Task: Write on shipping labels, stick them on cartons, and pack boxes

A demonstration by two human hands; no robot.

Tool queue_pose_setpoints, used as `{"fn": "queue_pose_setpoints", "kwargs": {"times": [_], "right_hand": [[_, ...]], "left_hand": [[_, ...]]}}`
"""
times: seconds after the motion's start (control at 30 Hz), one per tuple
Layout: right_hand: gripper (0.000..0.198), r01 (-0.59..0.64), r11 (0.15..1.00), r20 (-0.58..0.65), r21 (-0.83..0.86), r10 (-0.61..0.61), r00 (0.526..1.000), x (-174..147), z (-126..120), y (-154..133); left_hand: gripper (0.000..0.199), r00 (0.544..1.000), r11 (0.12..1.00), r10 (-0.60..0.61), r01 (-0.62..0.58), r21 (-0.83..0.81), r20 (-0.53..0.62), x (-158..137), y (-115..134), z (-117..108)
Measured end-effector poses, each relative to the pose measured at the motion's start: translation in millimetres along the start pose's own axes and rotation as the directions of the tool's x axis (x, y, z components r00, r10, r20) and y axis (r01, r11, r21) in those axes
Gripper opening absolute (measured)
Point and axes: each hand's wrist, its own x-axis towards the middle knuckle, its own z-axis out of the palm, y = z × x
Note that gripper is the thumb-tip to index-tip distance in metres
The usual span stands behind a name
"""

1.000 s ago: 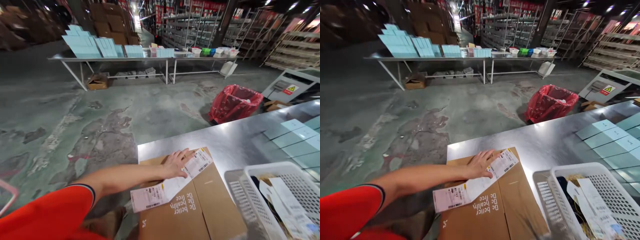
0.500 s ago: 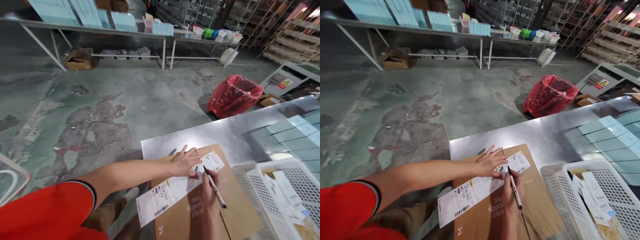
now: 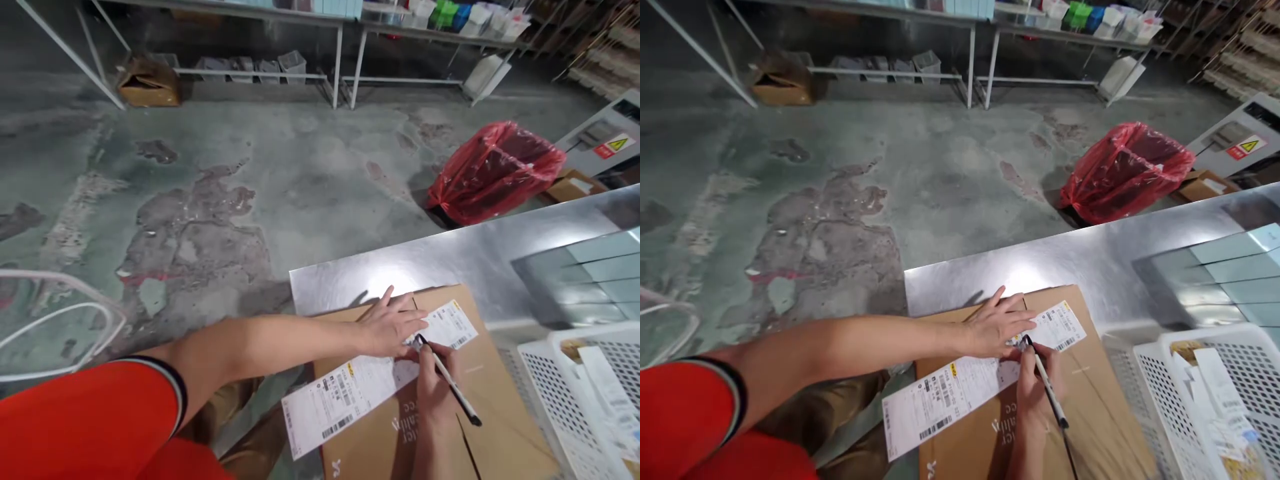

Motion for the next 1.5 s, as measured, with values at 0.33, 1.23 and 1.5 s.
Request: {"fn": "queue_pose_setpoints", "kwargs": {"times": [0.33, 1.23, 1.5], "right_hand": [[0.027, -0.251, 0.811, -0.143, 0.529, 0.376, 0.915, -27, -14, -18], [0.025, 0.004, 0.831, -0.339, 0.557, 0.222, 0.914, -47, -28, -30], [0.028, -0.159, 0.926, -0.161, 0.343, 0.225, 0.961, -72, -38, -20]], "left_hand": [[0.053, 0.999, 0.999, -0.044, 0.044, -0.002, -0.015, 6, 3, 6], [0.085, 0.911, 0.949, 0.308, -0.313, -0.028, 0.276, -48, -35, -31], [0.089, 0.915, 0.958, 0.286, -0.278, -0.067, 0.286, -47, -31, -38]]}}
